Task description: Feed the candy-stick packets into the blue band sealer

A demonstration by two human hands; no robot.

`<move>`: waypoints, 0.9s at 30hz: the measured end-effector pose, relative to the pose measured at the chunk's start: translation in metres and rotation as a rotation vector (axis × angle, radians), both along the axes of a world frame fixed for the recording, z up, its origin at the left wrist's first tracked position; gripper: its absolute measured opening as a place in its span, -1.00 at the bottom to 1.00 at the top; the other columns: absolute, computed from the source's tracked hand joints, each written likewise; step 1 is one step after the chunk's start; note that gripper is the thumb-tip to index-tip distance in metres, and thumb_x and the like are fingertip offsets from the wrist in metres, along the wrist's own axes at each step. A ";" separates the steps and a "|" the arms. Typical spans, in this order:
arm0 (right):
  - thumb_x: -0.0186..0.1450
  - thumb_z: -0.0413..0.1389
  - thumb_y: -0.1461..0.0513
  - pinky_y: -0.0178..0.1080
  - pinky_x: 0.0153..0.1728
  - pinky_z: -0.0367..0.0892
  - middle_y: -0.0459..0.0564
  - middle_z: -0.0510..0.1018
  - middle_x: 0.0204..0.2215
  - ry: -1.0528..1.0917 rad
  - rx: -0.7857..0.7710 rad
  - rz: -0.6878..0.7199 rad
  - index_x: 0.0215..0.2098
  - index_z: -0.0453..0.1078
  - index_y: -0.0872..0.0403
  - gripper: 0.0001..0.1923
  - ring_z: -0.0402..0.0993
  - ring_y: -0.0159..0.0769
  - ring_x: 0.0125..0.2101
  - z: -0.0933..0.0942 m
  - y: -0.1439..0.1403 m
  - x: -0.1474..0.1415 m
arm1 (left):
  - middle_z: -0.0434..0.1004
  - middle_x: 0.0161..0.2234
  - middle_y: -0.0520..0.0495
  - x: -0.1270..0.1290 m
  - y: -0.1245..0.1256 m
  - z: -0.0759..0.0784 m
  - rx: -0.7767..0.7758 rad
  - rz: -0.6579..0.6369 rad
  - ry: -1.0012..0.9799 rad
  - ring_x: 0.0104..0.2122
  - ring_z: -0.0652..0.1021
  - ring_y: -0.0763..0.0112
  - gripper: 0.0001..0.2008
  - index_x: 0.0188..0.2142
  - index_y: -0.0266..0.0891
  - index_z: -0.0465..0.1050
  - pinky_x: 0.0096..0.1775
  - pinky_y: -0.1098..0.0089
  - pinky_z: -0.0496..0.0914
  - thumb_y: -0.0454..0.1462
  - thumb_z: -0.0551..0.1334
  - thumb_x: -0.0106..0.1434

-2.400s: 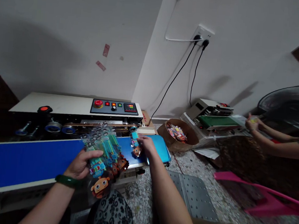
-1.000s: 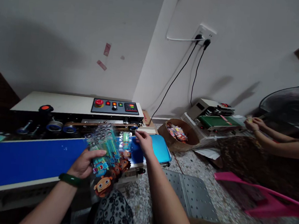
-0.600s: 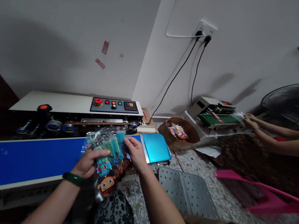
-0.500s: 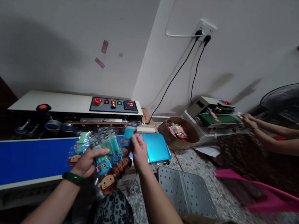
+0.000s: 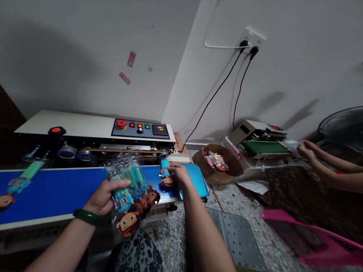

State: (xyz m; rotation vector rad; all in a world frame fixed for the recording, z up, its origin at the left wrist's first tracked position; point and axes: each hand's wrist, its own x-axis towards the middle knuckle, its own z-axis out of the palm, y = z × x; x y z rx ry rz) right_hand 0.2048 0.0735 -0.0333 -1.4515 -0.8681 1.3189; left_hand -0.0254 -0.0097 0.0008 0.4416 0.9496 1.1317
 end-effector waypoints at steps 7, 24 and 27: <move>0.02 0.16 0.10 -0.34 -0.44 0.31 -0.05 0.47 -0.45 0.013 0.316 0.247 -0.44 0.38 0.11 -0.76 0.40 -0.34 -0.41 0.035 -0.043 -0.040 | 0.58 -0.38 -0.14 0.005 0.001 0.004 0.057 0.028 0.004 -0.39 0.56 0.14 -0.57 -0.20 -0.34 0.42 -0.35 0.21 0.47 -0.44 0.32 -0.16; 0.07 0.14 0.14 -0.35 -0.38 0.27 -0.12 0.45 -0.49 0.126 0.433 -0.055 -0.51 0.24 0.08 -0.80 0.37 -0.39 -0.44 0.038 -0.072 -0.066 | 0.57 -0.30 -0.16 0.023 0.000 0.004 0.102 0.076 -0.011 -0.29 0.54 0.08 -0.50 -0.12 -0.30 0.39 -0.27 0.16 0.46 -0.40 0.34 -0.14; 0.05 0.16 0.15 -0.38 -0.43 0.28 -0.16 0.45 -0.53 0.169 0.379 0.049 -0.35 0.26 0.05 -0.76 0.38 -0.42 -0.50 0.037 -0.074 -0.067 | 0.58 -0.32 -0.14 0.024 0.000 0.002 0.086 0.072 0.008 -0.31 0.55 0.10 -0.53 -0.15 -0.32 0.41 -0.27 0.17 0.46 -0.41 0.34 -0.14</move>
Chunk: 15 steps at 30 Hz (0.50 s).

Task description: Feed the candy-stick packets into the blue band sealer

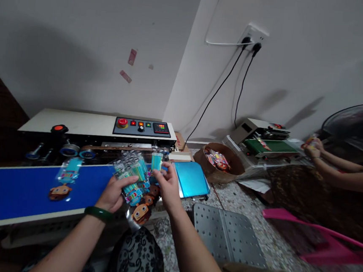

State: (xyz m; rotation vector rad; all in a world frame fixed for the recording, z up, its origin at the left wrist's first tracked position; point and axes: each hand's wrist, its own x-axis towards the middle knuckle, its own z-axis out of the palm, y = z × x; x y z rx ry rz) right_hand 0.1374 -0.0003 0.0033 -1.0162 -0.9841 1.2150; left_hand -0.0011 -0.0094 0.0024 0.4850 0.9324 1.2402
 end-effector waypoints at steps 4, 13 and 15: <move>0.04 0.16 0.16 -0.34 -0.40 0.33 -0.13 0.48 -0.49 0.047 -0.004 -0.064 -0.32 0.26 0.07 -0.73 0.44 -0.37 -0.47 -0.003 0.006 0.011 | 0.58 -0.32 -0.14 -0.004 0.001 -0.004 -0.015 0.009 0.021 -0.33 0.55 0.13 -0.54 -0.17 -0.32 0.42 -0.28 0.21 0.47 -0.42 0.35 -0.15; -0.10 0.16 0.26 -0.30 -0.66 0.29 -0.16 0.35 -0.73 -0.039 -0.413 -0.115 -0.54 0.21 0.09 -0.81 0.34 -0.36 -0.71 -0.029 0.052 0.075 | 0.58 -0.35 -0.09 -0.019 0.002 -0.001 -0.001 0.033 0.055 -0.35 0.56 0.16 -0.45 -0.10 -0.28 0.37 -0.30 0.21 0.47 -0.42 0.36 -0.16; -0.12 0.18 0.27 -0.30 -0.67 0.27 -0.15 0.34 -0.75 -0.082 -0.422 -0.057 -0.59 0.22 0.11 -0.81 0.31 -0.37 -0.73 -0.033 0.060 0.074 | 0.58 -0.35 -0.10 -0.018 0.001 -0.001 0.002 0.029 0.049 -0.36 0.56 0.16 -0.44 -0.09 -0.29 0.36 -0.30 0.21 0.47 -0.42 0.36 -0.16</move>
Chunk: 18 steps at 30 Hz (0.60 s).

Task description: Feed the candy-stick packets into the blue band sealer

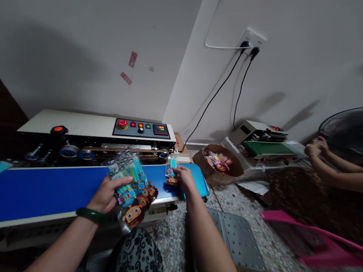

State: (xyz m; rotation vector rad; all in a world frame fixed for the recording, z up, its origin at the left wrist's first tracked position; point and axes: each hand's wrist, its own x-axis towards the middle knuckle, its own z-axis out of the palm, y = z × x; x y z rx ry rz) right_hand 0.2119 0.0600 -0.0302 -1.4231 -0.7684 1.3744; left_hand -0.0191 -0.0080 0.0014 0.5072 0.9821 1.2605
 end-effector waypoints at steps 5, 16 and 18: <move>-0.08 0.21 0.20 -0.35 -0.60 0.22 -0.16 0.34 -0.71 -0.105 0.110 -0.004 -0.57 0.28 0.13 -0.79 0.29 -0.41 -0.65 0.002 0.006 -0.016 | 0.58 -0.36 -0.10 0.003 0.002 -0.001 0.009 -0.007 -0.015 -0.37 0.56 0.17 -0.46 -0.11 -0.30 0.37 -0.29 0.21 0.47 -0.43 0.35 -0.16; -0.16 0.30 0.05 -0.18 -0.24 0.23 -0.01 0.32 -0.26 -0.844 0.638 0.412 -0.27 0.25 0.05 -0.47 0.24 -0.20 -0.23 0.037 -0.072 -0.082 | 0.57 -0.32 -0.11 0.017 0.000 0.001 0.072 0.084 0.016 -0.29 0.54 0.21 -0.54 -0.18 -0.33 0.41 -0.22 0.28 0.42 -0.37 0.36 -0.15; -0.14 0.30 0.11 -0.19 -0.22 0.21 -0.02 0.31 -0.27 -0.797 0.616 0.375 -0.33 0.25 0.06 -0.53 0.23 -0.22 -0.22 0.033 -0.070 -0.082 | 0.57 -0.31 -0.09 0.018 -0.001 0.001 0.082 0.052 -0.015 -0.26 0.53 0.22 -0.56 -0.18 -0.30 0.41 -0.20 0.29 0.41 -0.36 0.36 -0.13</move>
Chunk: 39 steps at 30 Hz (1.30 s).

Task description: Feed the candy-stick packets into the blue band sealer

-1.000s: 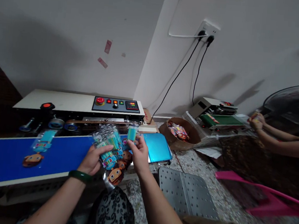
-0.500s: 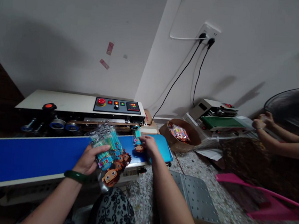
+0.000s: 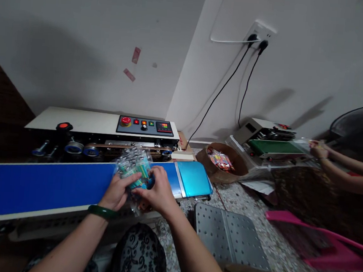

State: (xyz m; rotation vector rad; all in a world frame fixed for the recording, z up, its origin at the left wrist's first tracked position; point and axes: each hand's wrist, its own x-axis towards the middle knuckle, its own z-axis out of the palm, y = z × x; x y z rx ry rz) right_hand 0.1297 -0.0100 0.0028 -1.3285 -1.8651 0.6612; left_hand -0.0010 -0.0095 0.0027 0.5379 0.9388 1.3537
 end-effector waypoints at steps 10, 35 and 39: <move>-0.02 0.21 0.16 -0.29 -0.17 0.16 -0.02 0.36 -0.25 0.690 -0.277 -0.049 -0.61 0.29 0.11 -0.79 0.30 -0.26 -0.17 -0.002 0.006 0.007 | 0.54 -0.23 -0.09 -0.001 -0.004 -0.002 0.073 -0.138 0.002 -0.22 0.51 0.20 -0.58 -0.21 -0.28 0.42 -0.19 0.31 0.39 -0.39 0.35 -0.14; -0.11 0.21 0.22 -0.31 -0.59 0.32 -0.17 0.40 -0.67 1.011 -0.490 -0.393 -0.50 0.20 0.08 -0.73 0.38 -0.37 -0.65 -0.029 0.045 0.071 | 0.51 -0.59 -0.03 -0.019 0.006 -0.002 -0.094 0.087 -0.081 -0.62 0.48 0.39 -0.78 -0.50 -0.38 0.42 -0.55 0.39 0.42 -0.41 0.33 -0.25; -0.14 0.21 0.29 -0.32 -0.67 0.26 -0.20 0.30 -0.78 0.900 -0.581 -0.348 -0.62 0.19 0.10 -0.77 0.25 -0.43 -0.76 -0.035 0.061 0.080 | 0.52 -0.56 -0.05 -0.021 0.004 0.000 -0.110 0.019 -0.094 -0.59 0.49 0.39 -0.81 -0.54 -0.37 0.42 -0.53 0.39 0.43 -0.41 0.33 -0.25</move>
